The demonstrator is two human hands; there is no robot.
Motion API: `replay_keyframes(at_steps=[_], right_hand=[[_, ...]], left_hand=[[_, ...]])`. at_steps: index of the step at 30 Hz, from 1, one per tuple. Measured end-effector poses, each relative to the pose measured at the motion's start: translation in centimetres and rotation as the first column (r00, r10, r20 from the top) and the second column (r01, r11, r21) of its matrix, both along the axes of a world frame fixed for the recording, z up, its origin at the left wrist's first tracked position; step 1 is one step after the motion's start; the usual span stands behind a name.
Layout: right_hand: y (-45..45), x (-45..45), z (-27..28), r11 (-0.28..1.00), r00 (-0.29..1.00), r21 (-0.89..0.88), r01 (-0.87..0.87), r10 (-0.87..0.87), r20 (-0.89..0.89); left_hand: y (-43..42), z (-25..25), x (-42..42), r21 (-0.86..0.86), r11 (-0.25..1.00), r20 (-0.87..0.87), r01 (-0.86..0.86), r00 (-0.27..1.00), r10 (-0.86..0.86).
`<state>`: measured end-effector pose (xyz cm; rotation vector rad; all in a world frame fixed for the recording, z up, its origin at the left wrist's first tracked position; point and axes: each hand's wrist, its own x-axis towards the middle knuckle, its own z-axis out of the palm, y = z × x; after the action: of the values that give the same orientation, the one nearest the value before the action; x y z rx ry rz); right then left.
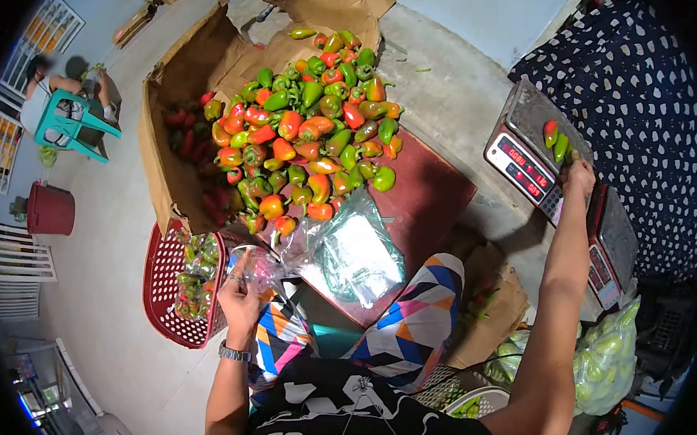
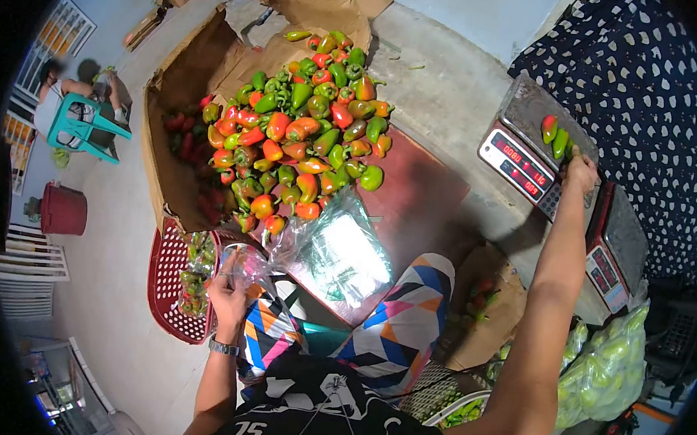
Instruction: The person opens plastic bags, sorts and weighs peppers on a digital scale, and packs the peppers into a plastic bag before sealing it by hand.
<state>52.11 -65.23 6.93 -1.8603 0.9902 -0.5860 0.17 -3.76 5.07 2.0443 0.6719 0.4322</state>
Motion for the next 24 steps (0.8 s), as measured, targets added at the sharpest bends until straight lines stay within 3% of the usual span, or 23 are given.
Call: replay_keyframes(at_steps=[2, 3, 7, 10, 13, 16, 21, 24], right_hand=[[0.2, -1.0, 1.3, 0.999, 0.999, 0.030, -0.033, 0.033, -0.002], [-0.1, -1.1, 1.0, 0.986, 0.993, 0.134, -0.097, 0.087, 0.081], [-5.3, 0.1, -1.3, 0.919, 0.968, 0.306, -0.247, 0.224, 0.110], [-7.0, -0.5, -1.4, 0.900, 0.959, 0.336, -0.279, 0.240, 0.154], [-6.5, -1.4, -0.4, 0.877, 0.966, 0.413, -0.245, 0.188, 0.176], [-6.3, -2.5, 1.0, 0.772, 0.940, 0.547, -0.323, 0.196, 0.278], [-11.8, 1.1, -1.5, 0.890, 0.962, 0.386, -0.242, 0.169, 0.212], [-12.0, 2.0, -2.3, 0.975, 0.946, 0.185, -0.123, 0.058, 0.320]], left_hand=[[0.1, -0.3, 0.0, -0.019, 1.000, 0.009, -0.005, 1.000, 0.005], [0.1, -0.3, -0.1, -0.017, 1.000, -0.001, -0.001, 1.000, 0.001], [0.1, 0.1, 0.2, 0.008, 1.000, 0.006, 0.022, 1.000, -0.022], [0.3, 0.0, -0.1, -0.014, 1.000, -0.065, 0.002, 0.998, -0.003], [0.3, -0.5, -0.2, 0.060, 0.998, -0.014, 0.026, 1.000, -0.025], [0.3, -0.5, -0.3, 0.010, 1.000, -0.065, 0.001, 0.998, 0.000], [0.0, 0.3, 0.2, -0.059, 0.998, -0.087, -0.016, 0.996, 0.010], [-0.2, 0.4, 0.5, -0.051, 0.999, -0.069, 0.000, 0.998, -0.003]])
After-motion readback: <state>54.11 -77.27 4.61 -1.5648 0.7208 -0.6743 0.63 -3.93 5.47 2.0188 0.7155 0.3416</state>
